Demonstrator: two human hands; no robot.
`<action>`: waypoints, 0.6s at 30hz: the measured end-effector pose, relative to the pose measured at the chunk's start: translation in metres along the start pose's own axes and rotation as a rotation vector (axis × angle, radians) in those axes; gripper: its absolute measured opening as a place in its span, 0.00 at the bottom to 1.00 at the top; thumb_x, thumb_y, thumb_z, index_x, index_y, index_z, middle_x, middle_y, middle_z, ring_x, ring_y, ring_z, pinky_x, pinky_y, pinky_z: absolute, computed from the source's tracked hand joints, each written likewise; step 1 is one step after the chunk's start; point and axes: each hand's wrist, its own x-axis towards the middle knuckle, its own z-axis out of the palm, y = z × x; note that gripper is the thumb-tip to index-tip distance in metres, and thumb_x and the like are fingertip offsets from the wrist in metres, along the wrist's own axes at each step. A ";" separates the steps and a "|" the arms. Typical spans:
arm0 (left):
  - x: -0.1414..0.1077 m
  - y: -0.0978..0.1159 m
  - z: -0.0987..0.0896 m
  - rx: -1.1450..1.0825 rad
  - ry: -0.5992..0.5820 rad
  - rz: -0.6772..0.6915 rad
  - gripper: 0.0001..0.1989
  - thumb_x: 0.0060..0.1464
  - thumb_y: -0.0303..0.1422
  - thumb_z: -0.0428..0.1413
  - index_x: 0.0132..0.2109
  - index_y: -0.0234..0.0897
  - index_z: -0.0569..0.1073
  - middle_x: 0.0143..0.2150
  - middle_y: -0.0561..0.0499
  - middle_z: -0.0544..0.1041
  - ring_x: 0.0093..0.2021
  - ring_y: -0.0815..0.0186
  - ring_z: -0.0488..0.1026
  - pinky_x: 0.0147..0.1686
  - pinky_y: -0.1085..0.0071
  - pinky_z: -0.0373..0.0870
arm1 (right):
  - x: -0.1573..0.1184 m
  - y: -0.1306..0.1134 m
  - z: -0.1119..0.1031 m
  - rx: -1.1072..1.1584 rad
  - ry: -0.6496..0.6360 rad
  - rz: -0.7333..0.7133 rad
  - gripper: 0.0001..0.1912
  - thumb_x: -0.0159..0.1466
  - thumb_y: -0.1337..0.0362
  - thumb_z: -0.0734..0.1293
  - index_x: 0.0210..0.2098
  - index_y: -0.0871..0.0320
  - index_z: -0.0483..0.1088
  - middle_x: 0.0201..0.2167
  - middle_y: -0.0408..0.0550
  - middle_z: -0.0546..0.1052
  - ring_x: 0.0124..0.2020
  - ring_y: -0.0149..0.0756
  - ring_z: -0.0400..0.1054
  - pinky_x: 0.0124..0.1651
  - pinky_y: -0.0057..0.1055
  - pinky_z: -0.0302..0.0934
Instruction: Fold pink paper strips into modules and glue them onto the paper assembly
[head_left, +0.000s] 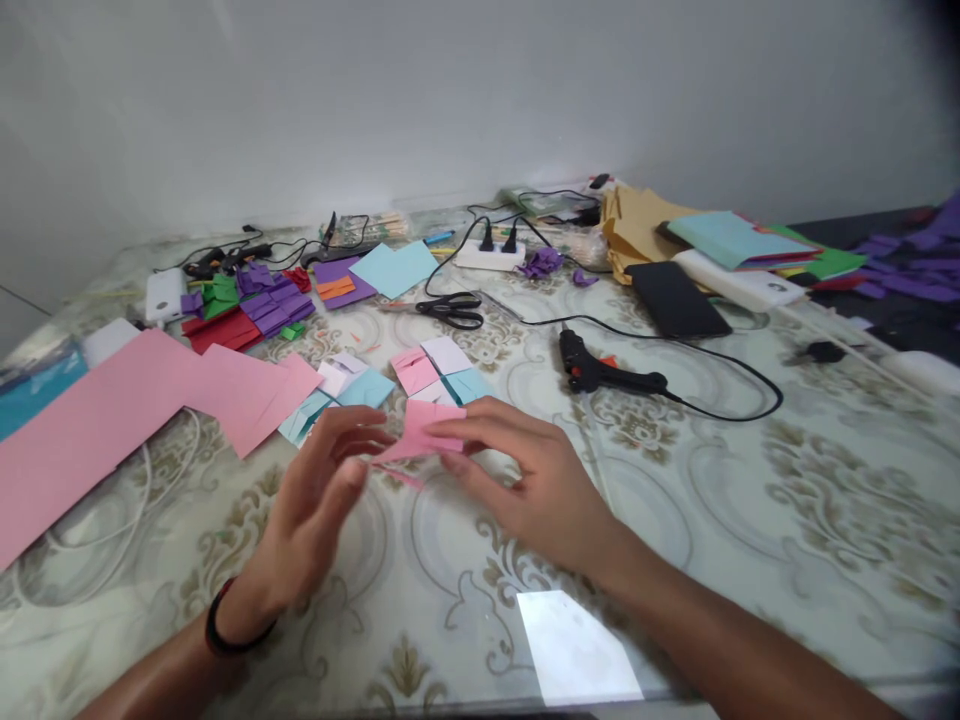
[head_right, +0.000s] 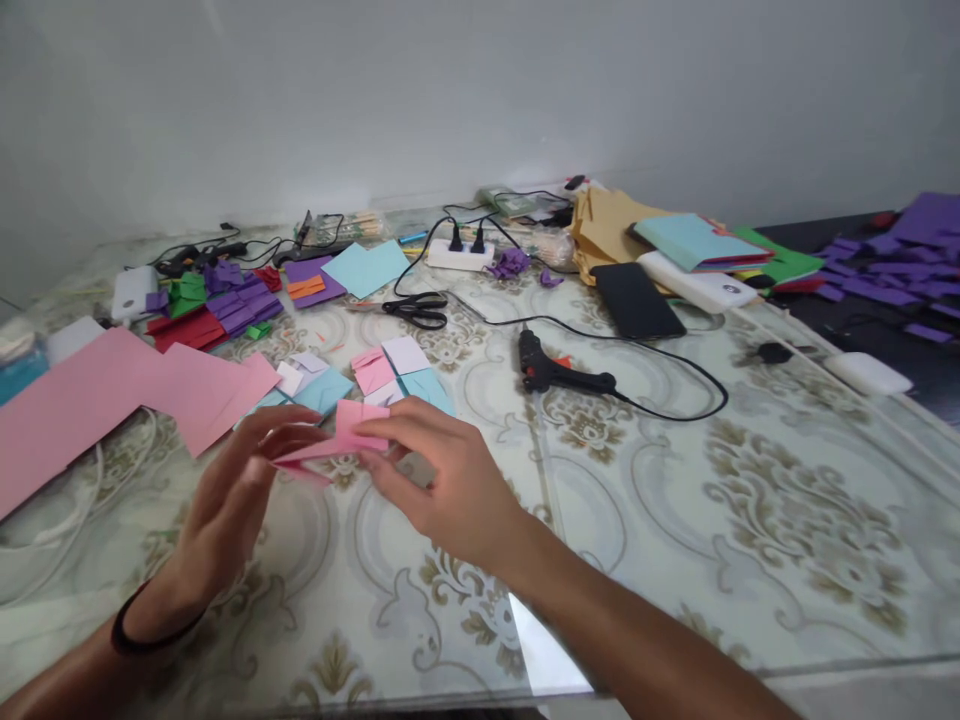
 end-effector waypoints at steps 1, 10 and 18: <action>0.001 -0.002 0.000 -0.083 0.037 -0.056 0.19 0.71 0.47 0.50 0.57 0.43 0.76 0.57 0.43 0.77 0.55 0.56 0.76 0.56 0.59 0.73 | 0.000 0.001 0.000 -0.032 0.023 -0.014 0.10 0.70 0.68 0.68 0.47 0.53 0.80 0.43 0.49 0.82 0.42 0.37 0.79 0.41 0.33 0.75; 0.001 0.002 0.012 -0.452 -0.234 -0.438 0.12 0.67 0.40 0.58 0.55 0.45 0.77 0.54 0.44 0.80 0.48 0.56 0.81 0.51 0.57 0.79 | -0.004 0.006 0.008 -0.061 0.106 0.036 0.19 0.69 0.72 0.69 0.57 0.49 0.76 0.42 0.46 0.84 0.39 0.35 0.80 0.38 0.30 0.76; 0.000 -0.006 0.008 -0.059 -0.078 -0.236 0.09 0.63 0.38 0.63 0.48 0.40 0.81 0.41 0.47 0.84 0.42 0.61 0.81 0.43 0.67 0.80 | 0.002 0.004 -0.001 0.024 -0.098 0.046 0.16 0.64 0.68 0.73 0.52 0.51 0.76 0.45 0.49 0.78 0.45 0.39 0.75 0.48 0.37 0.74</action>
